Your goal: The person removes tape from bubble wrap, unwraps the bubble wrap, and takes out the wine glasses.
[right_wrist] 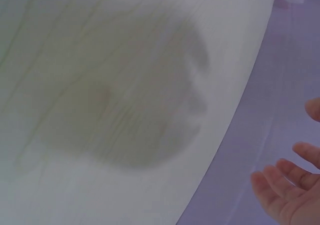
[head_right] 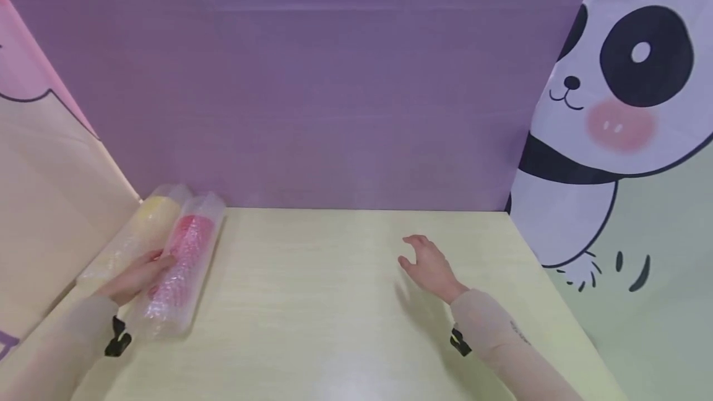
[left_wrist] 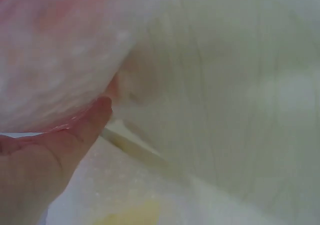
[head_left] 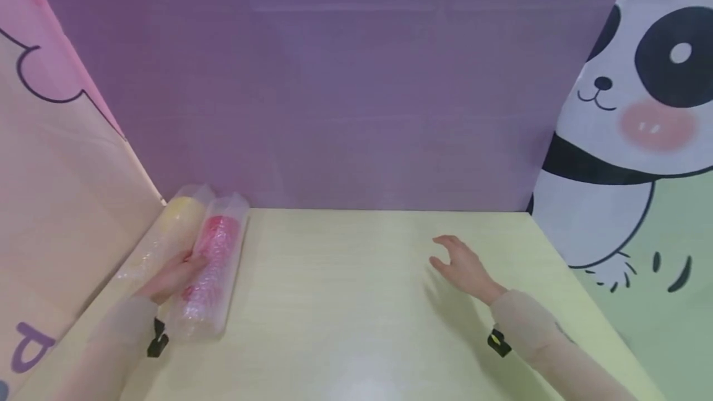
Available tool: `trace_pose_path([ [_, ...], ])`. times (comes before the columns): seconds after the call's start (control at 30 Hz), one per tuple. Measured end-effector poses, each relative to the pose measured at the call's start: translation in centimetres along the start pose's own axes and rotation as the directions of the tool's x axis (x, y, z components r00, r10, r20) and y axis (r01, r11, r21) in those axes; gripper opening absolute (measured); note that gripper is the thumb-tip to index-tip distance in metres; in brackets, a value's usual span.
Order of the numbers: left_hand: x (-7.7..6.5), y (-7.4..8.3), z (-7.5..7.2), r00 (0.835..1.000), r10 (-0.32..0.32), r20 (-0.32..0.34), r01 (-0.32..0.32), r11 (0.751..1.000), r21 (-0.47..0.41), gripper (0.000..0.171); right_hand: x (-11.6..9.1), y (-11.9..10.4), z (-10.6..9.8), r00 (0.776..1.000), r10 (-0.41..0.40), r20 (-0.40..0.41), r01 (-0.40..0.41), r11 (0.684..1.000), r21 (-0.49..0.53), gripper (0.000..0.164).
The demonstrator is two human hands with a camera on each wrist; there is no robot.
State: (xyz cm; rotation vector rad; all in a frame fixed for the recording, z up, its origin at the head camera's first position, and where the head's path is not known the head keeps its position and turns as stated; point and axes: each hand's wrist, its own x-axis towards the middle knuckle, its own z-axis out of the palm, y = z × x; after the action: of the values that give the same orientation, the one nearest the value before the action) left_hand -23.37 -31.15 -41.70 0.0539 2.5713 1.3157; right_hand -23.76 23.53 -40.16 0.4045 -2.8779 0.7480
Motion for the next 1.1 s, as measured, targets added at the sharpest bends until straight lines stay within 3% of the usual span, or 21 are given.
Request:
trace_pose_path([
  [0.23,0.5,0.2,0.7,0.997,-0.080,-0.001,0.080,0.996,-0.032,0.083,0.0,0.5,0.4,1.000,-0.015,-0.013,0.015,1.000,-0.004,0.046],
  [0.43,0.7,1.1,1.9,0.997,-0.083,0.004,0.083,0.993,-0.082,0.084,0.1,0.7,0.8,1.000,-0.004,0.011,0.004,1.000,0.012,0.047],
  [0.67,1.0,2.4,4.0,0.997,-0.079,0.027,0.081,0.993,-0.087,0.085,0.1,0.6,1.4,0.999,0.006,0.037,-0.007,0.999,0.031,0.046],
  [0.9,1.4,3.2,6.3,0.998,-0.061,0.010,0.062,0.985,-0.161,0.075,0.3,-0.1,2.1,0.999,-0.011,0.041,0.009,0.999,0.051,0.040],
  [1.1,1.2,4.2,8.1,0.998,-0.061,0.021,0.065,0.977,-0.204,0.079,0.4,-0.6,3.0,0.998,-0.008,0.058,0.003,0.997,0.082,0.037],
])
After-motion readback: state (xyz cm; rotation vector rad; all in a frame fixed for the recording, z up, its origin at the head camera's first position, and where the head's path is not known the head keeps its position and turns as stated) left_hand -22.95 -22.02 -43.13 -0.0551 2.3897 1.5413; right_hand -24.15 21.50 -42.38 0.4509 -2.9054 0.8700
